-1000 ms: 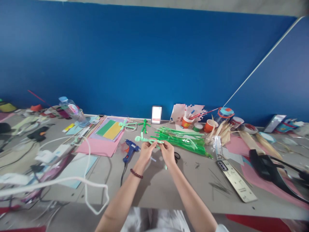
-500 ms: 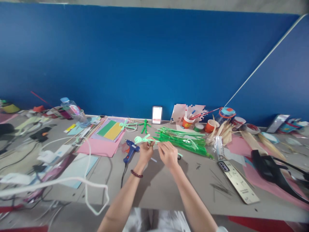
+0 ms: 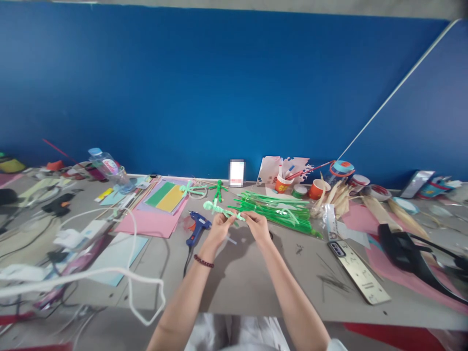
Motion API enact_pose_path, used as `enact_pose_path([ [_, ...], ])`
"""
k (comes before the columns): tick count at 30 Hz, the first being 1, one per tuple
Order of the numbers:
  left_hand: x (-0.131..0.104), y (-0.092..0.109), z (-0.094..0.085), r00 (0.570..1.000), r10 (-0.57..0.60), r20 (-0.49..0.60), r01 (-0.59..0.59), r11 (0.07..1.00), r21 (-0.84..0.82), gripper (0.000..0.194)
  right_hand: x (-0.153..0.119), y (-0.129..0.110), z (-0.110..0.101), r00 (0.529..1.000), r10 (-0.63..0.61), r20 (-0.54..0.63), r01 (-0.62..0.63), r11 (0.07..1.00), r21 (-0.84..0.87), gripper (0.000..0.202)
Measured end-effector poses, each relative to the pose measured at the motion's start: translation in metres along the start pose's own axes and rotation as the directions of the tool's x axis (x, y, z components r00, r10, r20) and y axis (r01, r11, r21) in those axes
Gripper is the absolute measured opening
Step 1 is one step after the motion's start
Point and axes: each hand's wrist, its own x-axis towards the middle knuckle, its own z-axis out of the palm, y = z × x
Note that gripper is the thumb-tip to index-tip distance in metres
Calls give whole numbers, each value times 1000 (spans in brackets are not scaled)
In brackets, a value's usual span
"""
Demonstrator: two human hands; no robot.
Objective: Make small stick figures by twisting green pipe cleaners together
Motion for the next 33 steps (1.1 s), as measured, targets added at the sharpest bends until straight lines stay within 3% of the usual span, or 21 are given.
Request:
enact_pose_path([
  [2,0,-4,2,998,3,-55,-5,1000,-28,31,-4,0,5,1000,-20,-3,20,1000,-16,20],
  [5,0,-5,4,982,9,-187,-13,1000,-23,35,-16,-5,15,986,-163,-28,155,969,-190,22],
  [8,0,-1,5,969,17,-247,-12,1000,24,33,-28,-10,24,919,-394,20,366,830,-422,25],
  [11,1,3,4,974,74,-215,-56,995,88,27,-35,-12,26,829,-552,88,491,642,-589,25],
  [15,4,4,1,965,168,-200,-103,949,299,23,-32,-14,18,742,-658,125,537,473,-699,21],
  [18,4,6,-1,969,218,-117,-153,899,410,18,-29,-15,10,705,-700,116,549,434,-714,17],
  [22,3,12,-1,968,251,0,-232,898,374,13,-24,-15,5,705,-708,50,548,498,-672,18],
  [24,2,14,-2,972,229,44,-230,907,353,13,-21,-14,4,744,-668,-2,530,592,-607,19],
  [26,0,15,-2,975,203,92,-222,920,322,13,-17,-12,3,826,-559,-69,458,738,-495,20],
  [28,-1,14,-2,976,181,121,-208,940,271,13,-12,-8,4,930,-353,-104,304,896,-325,21],
  [30,-2,12,-1,981,151,118,-172,967,190,14,-9,-5,6,995,-85,-54,80,992,-93,25],
  [33,-2,9,1,994,90,57,-94,994,59,21,-8,-3,11,967,220,133,-248,933,261,31],
])
